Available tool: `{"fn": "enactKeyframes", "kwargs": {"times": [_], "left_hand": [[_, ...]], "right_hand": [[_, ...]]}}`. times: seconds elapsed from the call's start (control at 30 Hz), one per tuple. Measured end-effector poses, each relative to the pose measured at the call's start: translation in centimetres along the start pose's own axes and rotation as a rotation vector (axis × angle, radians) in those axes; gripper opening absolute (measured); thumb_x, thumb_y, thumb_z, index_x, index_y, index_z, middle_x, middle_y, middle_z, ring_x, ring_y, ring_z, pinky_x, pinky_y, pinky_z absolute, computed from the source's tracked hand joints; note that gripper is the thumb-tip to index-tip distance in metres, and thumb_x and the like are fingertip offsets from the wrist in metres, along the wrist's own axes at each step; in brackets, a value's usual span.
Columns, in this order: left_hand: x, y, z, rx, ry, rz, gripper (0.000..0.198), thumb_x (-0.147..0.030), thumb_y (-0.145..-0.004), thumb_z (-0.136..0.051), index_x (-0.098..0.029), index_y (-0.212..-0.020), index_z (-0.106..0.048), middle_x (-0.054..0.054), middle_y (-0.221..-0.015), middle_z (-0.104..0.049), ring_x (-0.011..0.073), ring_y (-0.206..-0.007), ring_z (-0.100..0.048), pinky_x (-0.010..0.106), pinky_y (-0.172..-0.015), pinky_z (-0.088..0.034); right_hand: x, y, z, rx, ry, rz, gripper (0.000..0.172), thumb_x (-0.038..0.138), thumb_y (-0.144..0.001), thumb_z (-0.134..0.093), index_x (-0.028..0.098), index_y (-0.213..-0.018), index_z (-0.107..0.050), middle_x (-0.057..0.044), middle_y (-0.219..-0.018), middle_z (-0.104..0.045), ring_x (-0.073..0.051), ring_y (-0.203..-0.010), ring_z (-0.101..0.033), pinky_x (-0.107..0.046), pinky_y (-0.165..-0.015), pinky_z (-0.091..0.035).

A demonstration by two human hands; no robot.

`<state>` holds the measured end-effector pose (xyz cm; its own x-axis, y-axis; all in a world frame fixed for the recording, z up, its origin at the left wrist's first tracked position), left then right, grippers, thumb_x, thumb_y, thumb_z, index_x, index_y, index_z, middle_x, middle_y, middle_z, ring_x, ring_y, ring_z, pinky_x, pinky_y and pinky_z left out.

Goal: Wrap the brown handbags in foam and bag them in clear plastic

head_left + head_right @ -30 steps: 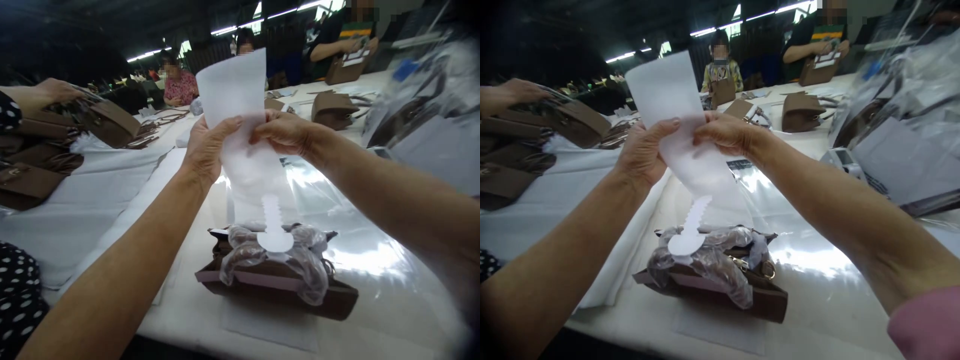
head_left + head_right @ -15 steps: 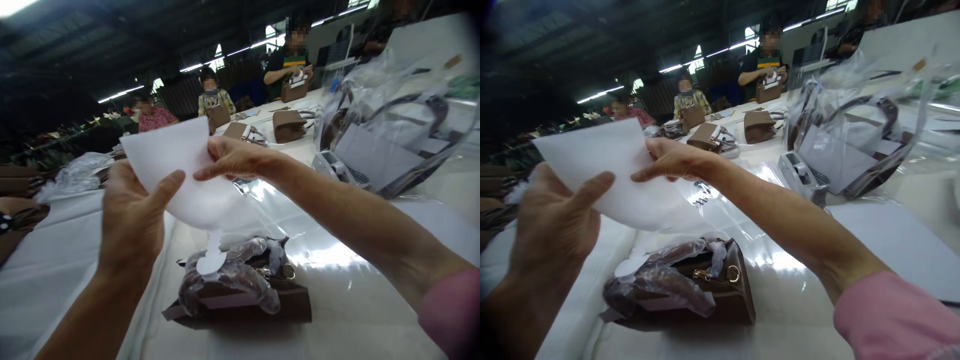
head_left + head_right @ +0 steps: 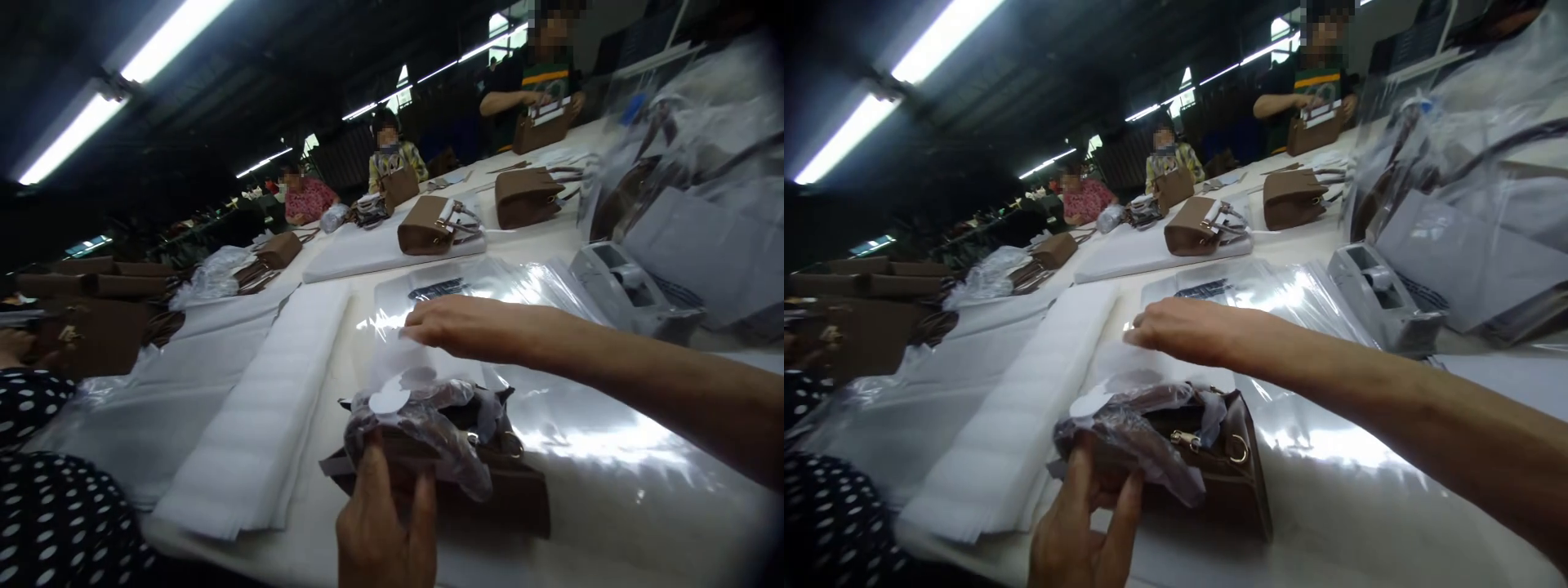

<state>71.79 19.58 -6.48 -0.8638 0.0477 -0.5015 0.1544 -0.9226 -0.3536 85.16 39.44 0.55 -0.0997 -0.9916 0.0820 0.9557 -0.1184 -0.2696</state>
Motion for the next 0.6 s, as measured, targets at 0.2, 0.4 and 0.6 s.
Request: {"fn": "enactKeyframes", "kwargs": {"times": [0.2,0.4,0.6], "left_hand": [[-1.4,-1.6,-1.2,-0.155,-0.006,0.057,0.047,-0.037,-0.076,-0.058,-0.021,-0.117,-0.041,0.008,-0.09,-0.063,0.0276,-0.078,-0.062,0.038,-0.065,-0.05],[-3.1,-3.5,-0.9,-0.245,-0.095,0.121,0.003,-0.018,-0.074,-0.052,-0.018,-0.071,-0.052,0.003,-0.061,-0.06,0.0209,-0.057,-0.059,0.031,-0.053,-0.043],[-2.3,-3.5,-1.5,-0.367,0.142,-0.071,0.015,-0.017,-0.082,-0.043,-0.017,-0.074,-0.055,0.003,-0.068,-0.062,0.0154,-0.061,-0.058,0.026,-0.055,-0.043]], "right_hand": [[1.4,0.5,-0.5,-0.107,-0.044,-0.005,0.023,-0.001,-0.079,-0.045,0.014,-0.088,-0.059,-0.006,-0.084,-0.059,-0.014,-0.084,-0.053,-0.024,-0.07,-0.039],[2.6,0.1,-0.2,-0.182,-0.164,-0.077,0.029,0.002,-0.074,-0.05,0.015,-0.097,-0.061,-0.006,-0.093,-0.061,-0.014,-0.083,-0.058,-0.024,-0.073,-0.045],[10.9,3.9,-1.0,-0.647,0.125,-0.299,0.049,0.021,-0.082,-0.052,0.011,-0.128,-0.04,-0.013,-0.121,-0.05,-0.022,-0.113,-0.047,-0.034,-0.094,-0.043]]}}
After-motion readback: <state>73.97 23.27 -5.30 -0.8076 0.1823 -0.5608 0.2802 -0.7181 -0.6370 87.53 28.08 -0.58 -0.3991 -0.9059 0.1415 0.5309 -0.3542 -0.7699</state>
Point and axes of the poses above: each hand's wrist, its own y-axis away from the middle knuckle, its own z-axis out of the back of the hand, x = y × z, the point moved 1 cm from there along -y, towards the middle knuckle
